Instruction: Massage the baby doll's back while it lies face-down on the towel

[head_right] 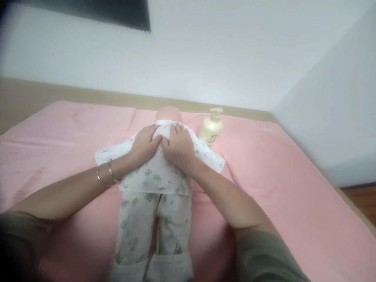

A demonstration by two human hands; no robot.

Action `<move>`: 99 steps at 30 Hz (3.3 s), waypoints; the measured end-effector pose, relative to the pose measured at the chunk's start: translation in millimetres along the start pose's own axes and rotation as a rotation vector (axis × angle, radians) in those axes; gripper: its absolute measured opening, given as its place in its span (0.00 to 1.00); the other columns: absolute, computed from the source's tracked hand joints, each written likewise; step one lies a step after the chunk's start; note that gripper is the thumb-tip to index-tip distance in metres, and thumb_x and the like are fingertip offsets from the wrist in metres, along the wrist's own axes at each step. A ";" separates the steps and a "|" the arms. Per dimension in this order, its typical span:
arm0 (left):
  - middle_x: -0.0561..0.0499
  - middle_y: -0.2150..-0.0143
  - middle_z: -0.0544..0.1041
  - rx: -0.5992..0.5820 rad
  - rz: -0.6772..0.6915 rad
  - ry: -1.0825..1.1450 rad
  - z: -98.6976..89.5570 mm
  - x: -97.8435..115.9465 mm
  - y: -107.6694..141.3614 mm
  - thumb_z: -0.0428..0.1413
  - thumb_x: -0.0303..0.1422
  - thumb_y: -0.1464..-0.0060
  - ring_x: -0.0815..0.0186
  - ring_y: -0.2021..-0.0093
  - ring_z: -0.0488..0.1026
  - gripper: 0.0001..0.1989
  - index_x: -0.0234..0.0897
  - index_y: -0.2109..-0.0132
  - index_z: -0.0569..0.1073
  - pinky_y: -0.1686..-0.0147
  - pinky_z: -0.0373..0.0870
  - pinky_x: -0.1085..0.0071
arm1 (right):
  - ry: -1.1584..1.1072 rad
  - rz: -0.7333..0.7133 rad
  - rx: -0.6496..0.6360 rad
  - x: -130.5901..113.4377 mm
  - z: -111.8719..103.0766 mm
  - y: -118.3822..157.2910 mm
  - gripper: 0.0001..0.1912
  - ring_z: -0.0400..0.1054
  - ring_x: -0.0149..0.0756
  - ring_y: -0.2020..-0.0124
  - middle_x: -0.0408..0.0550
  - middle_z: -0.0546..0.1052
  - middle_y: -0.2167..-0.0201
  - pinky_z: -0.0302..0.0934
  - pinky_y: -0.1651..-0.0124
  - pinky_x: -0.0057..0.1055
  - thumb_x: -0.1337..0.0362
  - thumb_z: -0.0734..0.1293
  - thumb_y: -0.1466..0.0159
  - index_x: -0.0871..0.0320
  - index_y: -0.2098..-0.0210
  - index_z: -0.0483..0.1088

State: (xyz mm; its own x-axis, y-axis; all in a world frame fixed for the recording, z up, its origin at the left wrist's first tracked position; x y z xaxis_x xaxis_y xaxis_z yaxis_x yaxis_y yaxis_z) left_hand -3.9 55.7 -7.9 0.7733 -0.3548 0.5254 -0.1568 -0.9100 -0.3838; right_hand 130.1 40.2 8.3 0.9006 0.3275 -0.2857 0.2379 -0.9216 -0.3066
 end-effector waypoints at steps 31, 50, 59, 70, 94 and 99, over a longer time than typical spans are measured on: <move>0.35 0.57 0.77 0.003 0.395 -0.375 -17.2 48.3 32.5 0.41 0.26 0.36 0.49 0.51 0.73 0.16 0.29 0.57 0.74 0.43 0.69 0.53 | 0.073 0.016 -0.090 7.3 -10.9 -10.2 0.24 0.66 0.55 0.41 0.68 0.74 0.43 0.59 0.36 0.46 0.62 0.53 0.28 0.74 0.42 0.66; 0.34 0.54 0.76 -0.013 0.291 -0.267 -17.5 40.6 25.4 0.43 0.27 0.38 0.49 0.48 0.72 0.13 0.30 0.57 0.72 0.43 0.69 0.53 | 0.092 -0.027 -0.070 3.2 -11.1 -2.4 0.22 0.69 0.54 0.46 0.67 0.76 0.48 0.63 0.40 0.48 0.61 0.52 0.27 0.70 0.48 0.70; 0.41 0.63 0.75 -0.161 -0.036 -0.164 -15.5 18.3 -2.8 0.43 0.32 0.37 0.54 0.62 0.72 0.10 0.37 0.65 0.66 0.59 0.70 0.56 | 0.022 -0.189 -0.029 -8.9 -6.0 18.3 0.21 0.65 0.52 0.38 0.64 0.74 0.43 0.58 0.32 0.48 0.66 0.51 0.29 0.67 0.46 0.70; 0.37 0.55 0.77 -0.090 0.205 -0.209 -17.3 37.5 21.9 0.41 0.29 0.36 0.51 0.51 0.73 0.14 0.32 0.58 0.71 0.42 0.70 0.53 | 0.080 0.000 -0.101 5.5 -10.9 -5.5 0.24 0.67 0.53 0.40 0.69 0.74 0.44 0.60 0.35 0.47 0.62 0.52 0.28 0.73 0.45 0.68; 0.38 0.45 0.77 -0.017 -0.024 -0.004 -4.4 8.9 4.0 0.43 0.34 0.39 0.51 0.44 0.71 0.22 0.29 0.45 0.73 0.38 0.66 0.53 | -0.044 0.025 -0.053 9.4 -4.4 -7.0 0.31 0.59 0.57 0.32 0.69 0.67 0.34 0.53 0.29 0.52 0.57 0.54 0.30 0.75 0.36 0.63; 0.40 0.44 0.76 -0.013 -0.022 -0.012 -3.6 6.1 2.4 0.43 0.34 0.38 0.52 0.43 0.71 0.21 0.32 0.45 0.73 0.38 0.66 0.54 | -0.046 0.026 -0.054 7.8 -4.5 -6.2 0.31 0.59 0.57 0.31 0.70 0.66 0.34 0.53 0.29 0.51 0.58 0.54 0.30 0.76 0.36 0.62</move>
State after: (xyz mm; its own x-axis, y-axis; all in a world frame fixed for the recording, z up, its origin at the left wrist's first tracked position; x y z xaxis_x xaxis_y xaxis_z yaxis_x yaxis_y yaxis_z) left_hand -1.7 50.6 -2.9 0.7839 -0.3325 0.5244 -0.1478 -0.9202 -0.3626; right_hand 137.3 47.5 12.0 0.8893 0.3115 -0.3350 0.2350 -0.9394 -0.2495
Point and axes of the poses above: each hand's wrist, its own y-axis away from the middle knuckle, its own z-axis out of the palm, x = y × z, the point moved 4 cm from there along -y, towards the middle knuckle
